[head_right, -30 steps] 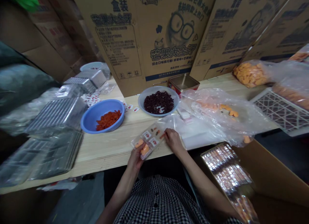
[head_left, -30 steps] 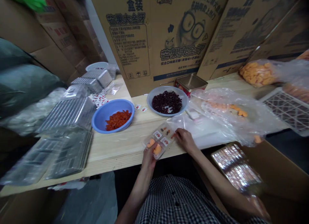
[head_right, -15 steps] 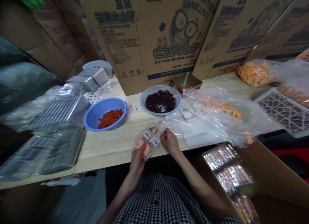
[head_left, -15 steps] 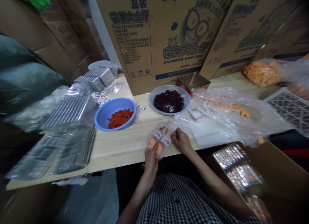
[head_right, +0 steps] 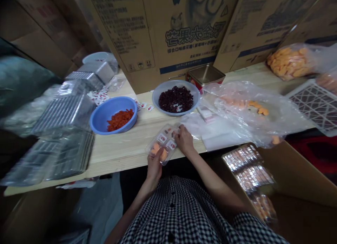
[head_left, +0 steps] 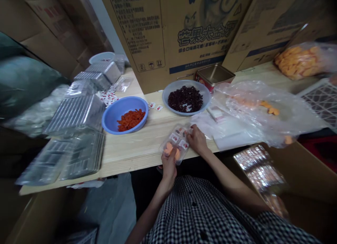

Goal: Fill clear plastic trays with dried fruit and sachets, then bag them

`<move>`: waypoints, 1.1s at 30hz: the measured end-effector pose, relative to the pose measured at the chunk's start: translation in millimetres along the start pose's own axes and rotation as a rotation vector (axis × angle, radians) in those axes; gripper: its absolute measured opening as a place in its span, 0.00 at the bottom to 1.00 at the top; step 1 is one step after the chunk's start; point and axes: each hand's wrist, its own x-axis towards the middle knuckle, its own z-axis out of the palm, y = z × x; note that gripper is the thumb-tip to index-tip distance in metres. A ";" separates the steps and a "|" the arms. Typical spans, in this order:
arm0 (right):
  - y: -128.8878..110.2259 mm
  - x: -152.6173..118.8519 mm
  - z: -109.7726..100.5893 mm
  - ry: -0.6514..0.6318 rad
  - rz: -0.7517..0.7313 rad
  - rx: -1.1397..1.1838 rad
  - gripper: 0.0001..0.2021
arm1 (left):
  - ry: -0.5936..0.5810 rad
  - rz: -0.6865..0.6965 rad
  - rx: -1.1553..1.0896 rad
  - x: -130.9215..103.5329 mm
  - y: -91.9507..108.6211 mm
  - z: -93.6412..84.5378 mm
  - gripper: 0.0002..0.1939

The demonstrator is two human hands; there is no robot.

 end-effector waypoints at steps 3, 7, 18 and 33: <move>-2.8 12.7 -5.1 -0.013 -0.024 -0.070 0.14 | -0.040 0.027 0.036 1.0 -3.1 -0.8 0.22; -6.6 30.4 -9.8 -0.069 -0.038 -0.130 0.12 | -0.109 0.009 0.091 -1.5 -6.8 -0.8 0.22; 21.2 81.5 -24.2 -0.213 -0.055 -0.040 0.08 | -0.235 -0.024 0.136 7.3 5.8 -4.2 0.23; -17.3 43.4 -34.4 -0.195 -0.332 -0.238 0.07 | -0.190 0.002 0.170 -2.2 13.1 -1.0 0.23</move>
